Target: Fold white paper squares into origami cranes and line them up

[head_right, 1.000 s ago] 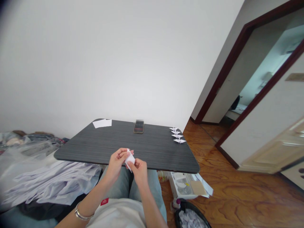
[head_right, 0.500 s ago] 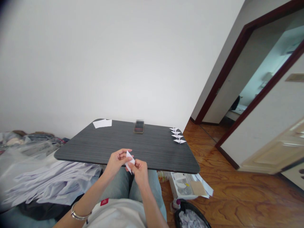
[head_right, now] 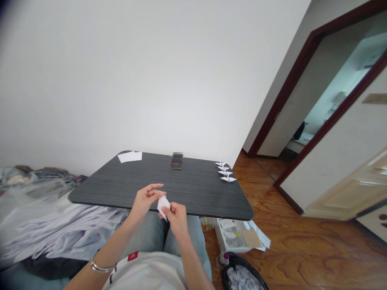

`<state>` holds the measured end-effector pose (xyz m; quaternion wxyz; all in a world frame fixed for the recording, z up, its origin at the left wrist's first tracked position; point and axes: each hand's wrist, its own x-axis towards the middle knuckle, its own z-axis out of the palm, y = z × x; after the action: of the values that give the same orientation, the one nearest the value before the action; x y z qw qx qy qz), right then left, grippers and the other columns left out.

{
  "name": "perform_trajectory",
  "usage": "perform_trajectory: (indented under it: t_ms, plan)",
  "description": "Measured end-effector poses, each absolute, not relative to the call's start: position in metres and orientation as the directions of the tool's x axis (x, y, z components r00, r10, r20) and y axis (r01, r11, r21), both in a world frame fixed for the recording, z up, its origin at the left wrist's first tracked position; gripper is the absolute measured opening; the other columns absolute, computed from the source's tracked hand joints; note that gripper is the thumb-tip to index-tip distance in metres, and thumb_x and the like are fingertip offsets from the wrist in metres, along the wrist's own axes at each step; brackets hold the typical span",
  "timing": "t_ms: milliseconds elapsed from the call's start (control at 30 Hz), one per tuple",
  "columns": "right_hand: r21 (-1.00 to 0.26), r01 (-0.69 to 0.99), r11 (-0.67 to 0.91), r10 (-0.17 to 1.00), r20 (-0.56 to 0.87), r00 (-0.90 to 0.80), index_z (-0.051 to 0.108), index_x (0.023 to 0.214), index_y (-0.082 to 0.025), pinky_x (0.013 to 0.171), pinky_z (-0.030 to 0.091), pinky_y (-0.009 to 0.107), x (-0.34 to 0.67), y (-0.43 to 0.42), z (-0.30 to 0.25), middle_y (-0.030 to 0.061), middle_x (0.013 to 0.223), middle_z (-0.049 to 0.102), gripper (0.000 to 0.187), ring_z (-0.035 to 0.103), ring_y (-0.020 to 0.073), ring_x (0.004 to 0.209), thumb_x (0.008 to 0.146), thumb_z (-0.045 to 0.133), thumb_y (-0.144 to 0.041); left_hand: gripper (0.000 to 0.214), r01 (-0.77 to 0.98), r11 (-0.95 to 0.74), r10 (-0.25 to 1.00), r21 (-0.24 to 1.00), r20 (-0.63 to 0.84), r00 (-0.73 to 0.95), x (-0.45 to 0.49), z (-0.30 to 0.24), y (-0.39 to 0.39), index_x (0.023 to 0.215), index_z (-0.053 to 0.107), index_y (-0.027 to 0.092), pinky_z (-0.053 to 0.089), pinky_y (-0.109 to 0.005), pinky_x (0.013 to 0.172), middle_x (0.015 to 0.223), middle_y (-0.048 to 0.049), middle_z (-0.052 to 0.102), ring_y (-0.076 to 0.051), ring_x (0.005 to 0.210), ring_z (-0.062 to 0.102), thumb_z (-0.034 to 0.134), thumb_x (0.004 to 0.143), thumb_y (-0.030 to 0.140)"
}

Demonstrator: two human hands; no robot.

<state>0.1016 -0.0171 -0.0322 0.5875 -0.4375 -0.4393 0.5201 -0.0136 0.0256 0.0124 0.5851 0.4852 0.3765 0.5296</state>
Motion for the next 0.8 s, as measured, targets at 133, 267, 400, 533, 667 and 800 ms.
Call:
perform_trajectory:
  t_ms: [133, 267, 400, 533, 667, 800]
  plan:
    - [-0.975, -0.216, 0.060, 0.997, 0.046, 0.066, 0.065, 0.063, -0.013, 0.048, 0.044, 0.025, 0.100, -0.017, -0.034, 0.0027, 0.052, 0.066, 0.025, 0.059, 0.0164, 0.046, 0.063, 0.068, -0.038, 0.039, -0.308, -0.057, 0.994, 0.950, 0.082, 0.069, -0.020, 0.016, 0.032, 0.093, 0.060, 0.011, 0.052, -0.028, 0.063, 0.068, -0.0055, 0.069, -0.019, 0.068, 0.065, 0.071, 0.060, 0.028]
    - [-0.972, -0.230, 0.052, 0.995, 0.033, 0.089, 0.064, 0.063, -0.014, 0.049, 0.046, 0.026, 0.101, -0.015, -0.036, 0.0030, 0.054, 0.066, 0.026, 0.060, 0.0172, 0.048, 0.062, 0.068, -0.040, 0.043, -0.335, -0.131, 0.990, 0.933, 0.141, 0.005, -0.027, 0.022, 0.037, 0.099, 0.058, 0.011, 0.051, -0.030, 0.070, 0.081, -0.0078, 0.069, -0.019, 0.077, 0.064, 0.069, 0.063, 0.031]
    - [-0.971, -0.223, 0.084, 0.989, 0.055, 0.137, 0.065, 0.065, -0.012, 0.048, 0.046, 0.026, 0.103, -0.013, -0.034, 0.0038, 0.053, 0.066, 0.029, 0.060, 0.0170, 0.047, 0.063, 0.067, -0.042, 0.039, -0.247, -0.052, 0.980, 0.968, 0.097, 0.176, -0.025, 0.017, 0.033, 0.093, 0.061, 0.011, 0.049, -0.026, 0.068, 0.085, -0.0092, 0.068, -0.018, 0.076, 0.063, 0.071, 0.060, 0.029]
    - [-0.974, -0.217, 0.061, 0.990, 0.031, 0.140, 0.066, 0.068, -0.011, 0.046, 0.047, 0.026, 0.104, -0.015, -0.031, 0.0043, 0.052, 0.066, 0.034, 0.058, 0.0155, 0.042, 0.066, 0.064, -0.045, 0.025, -0.123, 0.027, 0.898, 0.992, 0.030, 0.439, -0.020, 0.005, 0.025, 0.077, 0.063, 0.010, 0.043, -0.021, 0.053, 0.064, -0.0039, 0.065, -0.012, 0.053, 0.057, 0.070, 0.061, 0.029]
    - [-0.981, -0.186, 0.052, 0.992, 0.029, 0.120, 0.064, 0.067, -0.012, 0.044, 0.047, 0.026, 0.102, -0.017, -0.029, 0.0033, 0.048, 0.064, 0.035, 0.057, 0.0149, 0.039, 0.069, 0.061, -0.047, 0.022, -0.103, -0.029, 0.914, 0.994, 0.068, 0.401, -0.017, -0.002, 0.022, 0.062, 0.060, 0.012, 0.036, -0.018, 0.047, 0.052, 0.0002, 0.058, -0.008, 0.045, 0.048, 0.066, 0.065, 0.033]
    - [-0.986, -0.150, 0.071, 0.995, 0.060, 0.078, 0.064, 0.070, -0.012, 0.044, 0.047, 0.025, 0.104, -0.020, -0.024, 0.0028, 0.049, 0.063, 0.034, 0.058, 0.0156, 0.041, 0.071, 0.059, -0.045, 0.030, -0.113, -0.053, 0.941, 0.992, 0.088, 0.327, -0.014, -0.004, 0.024, 0.054, 0.054, 0.014, 0.032, -0.018, 0.042, 0.044, 0.0035, 0.050, -0.007, 0.040, 0.041, 0.062, 0.067, 0.039]
